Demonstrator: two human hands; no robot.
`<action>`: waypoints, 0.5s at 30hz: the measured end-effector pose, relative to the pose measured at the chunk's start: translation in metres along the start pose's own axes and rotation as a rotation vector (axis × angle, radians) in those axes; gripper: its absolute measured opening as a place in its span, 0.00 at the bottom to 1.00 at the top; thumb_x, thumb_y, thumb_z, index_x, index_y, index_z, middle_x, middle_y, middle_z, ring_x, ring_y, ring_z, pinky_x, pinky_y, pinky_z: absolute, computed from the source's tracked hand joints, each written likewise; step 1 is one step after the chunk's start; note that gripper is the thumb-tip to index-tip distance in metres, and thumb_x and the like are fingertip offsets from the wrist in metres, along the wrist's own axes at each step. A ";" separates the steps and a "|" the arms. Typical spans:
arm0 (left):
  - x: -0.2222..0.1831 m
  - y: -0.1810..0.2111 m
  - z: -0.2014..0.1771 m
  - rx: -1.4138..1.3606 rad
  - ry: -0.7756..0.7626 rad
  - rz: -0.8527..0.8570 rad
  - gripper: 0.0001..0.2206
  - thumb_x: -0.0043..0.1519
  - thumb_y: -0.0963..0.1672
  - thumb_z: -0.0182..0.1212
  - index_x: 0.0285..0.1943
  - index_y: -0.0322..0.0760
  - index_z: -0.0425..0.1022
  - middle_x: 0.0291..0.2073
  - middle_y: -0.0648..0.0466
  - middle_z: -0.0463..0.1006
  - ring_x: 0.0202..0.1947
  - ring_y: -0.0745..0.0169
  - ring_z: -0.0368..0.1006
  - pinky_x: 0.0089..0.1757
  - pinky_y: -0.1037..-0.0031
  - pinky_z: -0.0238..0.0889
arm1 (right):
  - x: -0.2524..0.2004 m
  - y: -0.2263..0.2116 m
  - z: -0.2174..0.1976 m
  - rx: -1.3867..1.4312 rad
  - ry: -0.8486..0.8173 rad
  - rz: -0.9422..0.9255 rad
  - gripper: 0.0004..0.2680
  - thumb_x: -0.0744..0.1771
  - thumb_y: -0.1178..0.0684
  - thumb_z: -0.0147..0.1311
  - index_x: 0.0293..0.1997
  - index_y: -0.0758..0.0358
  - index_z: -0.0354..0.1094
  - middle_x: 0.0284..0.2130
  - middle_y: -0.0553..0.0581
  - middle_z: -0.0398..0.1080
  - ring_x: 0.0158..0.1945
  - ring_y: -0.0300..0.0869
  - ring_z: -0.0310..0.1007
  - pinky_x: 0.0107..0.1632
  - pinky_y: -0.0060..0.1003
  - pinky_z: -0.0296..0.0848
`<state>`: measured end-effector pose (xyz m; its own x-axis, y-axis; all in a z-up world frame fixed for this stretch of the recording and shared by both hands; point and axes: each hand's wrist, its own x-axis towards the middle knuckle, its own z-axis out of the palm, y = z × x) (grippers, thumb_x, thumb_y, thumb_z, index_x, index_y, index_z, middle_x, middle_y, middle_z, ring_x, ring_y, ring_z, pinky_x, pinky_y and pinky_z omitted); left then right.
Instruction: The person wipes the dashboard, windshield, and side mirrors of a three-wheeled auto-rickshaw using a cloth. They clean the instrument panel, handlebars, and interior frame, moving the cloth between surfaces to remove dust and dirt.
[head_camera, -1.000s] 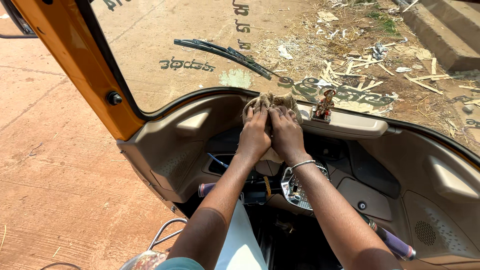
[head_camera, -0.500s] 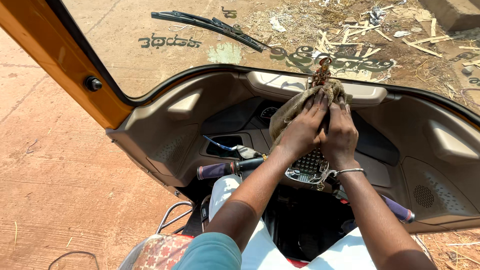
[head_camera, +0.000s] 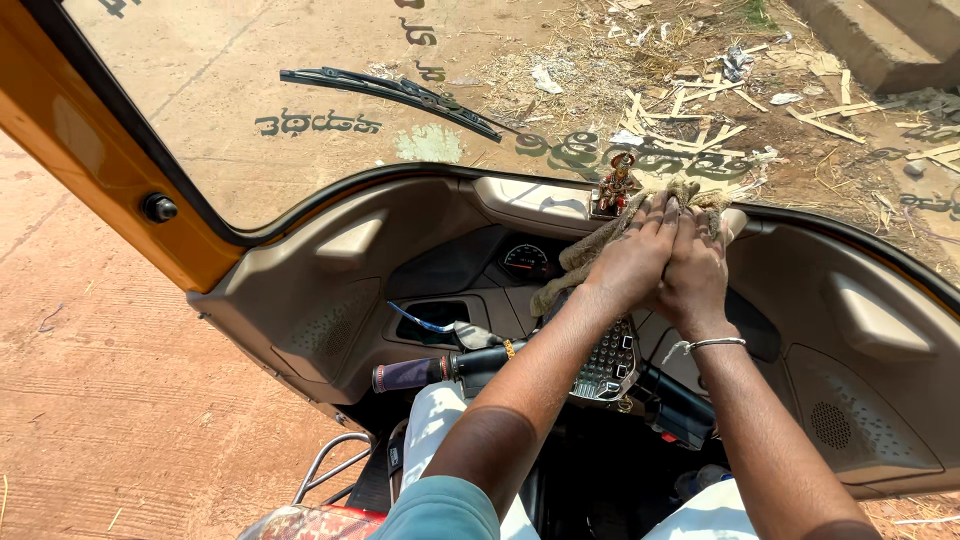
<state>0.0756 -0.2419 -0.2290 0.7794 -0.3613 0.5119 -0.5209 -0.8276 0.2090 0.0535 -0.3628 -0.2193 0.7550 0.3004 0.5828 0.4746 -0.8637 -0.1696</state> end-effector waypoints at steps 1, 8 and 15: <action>0.001 0.004 0.001 0.001 -0.082 -0.031 0.40 0.56 0.39 0.64 0.78 0.28 0.44 0.77 0.35 0.48 0.75 0.38 0.51 0.60 0.57 0.61 | -0.003 0.003 -0.001 -0.068 0.024 -0.037 0.39 0.56 0.41 0.71 0.67 0.79 0.54 0.54 0.77 0.70 0.65 0.64 0.64 0.73 0.59 0.49; 0.022 0.030 0.010 -0.036 -0.240 -0.025 0.43 0.53 0.41 0.65 0.78 0.29 0.43 0.76 0.37 0.45 0.77 0.42 0.45 0.68 0.62 0.51 | -0.018 0.048 0.002 -0.176 -0.036 0.119 0.29 0.62 0.49 0.64 0.67 0.76 0.59 0.56 0.74 0.70 0.70 0.58 0.64 0.76 0.57 0.49; 0.020 0.021 0.020 -0.026 -0.189 -0.052 0.32 0.65 0.40 0.56 0.79 0.32 0.48 0.79 0.39 0.49 0.77 0.43 0.49 0.67 0.59 0.55 | -0.016 0.054 0.024 -0.173 0.137 0.015 0.23 0.65 0.57 0.58 0.68 0.78 0.61 0.60 0.75 0.68 0.72 0.58 0.62 0.81 0.48 0.52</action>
<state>0.0871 -0.2745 -0.2314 0.8556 -0.3948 0.3347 -0.4852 -0.8368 0.2535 0.0778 -0.4051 -0.2572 0.6871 0.2395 0.6860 0.3702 -0.9278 -0.0469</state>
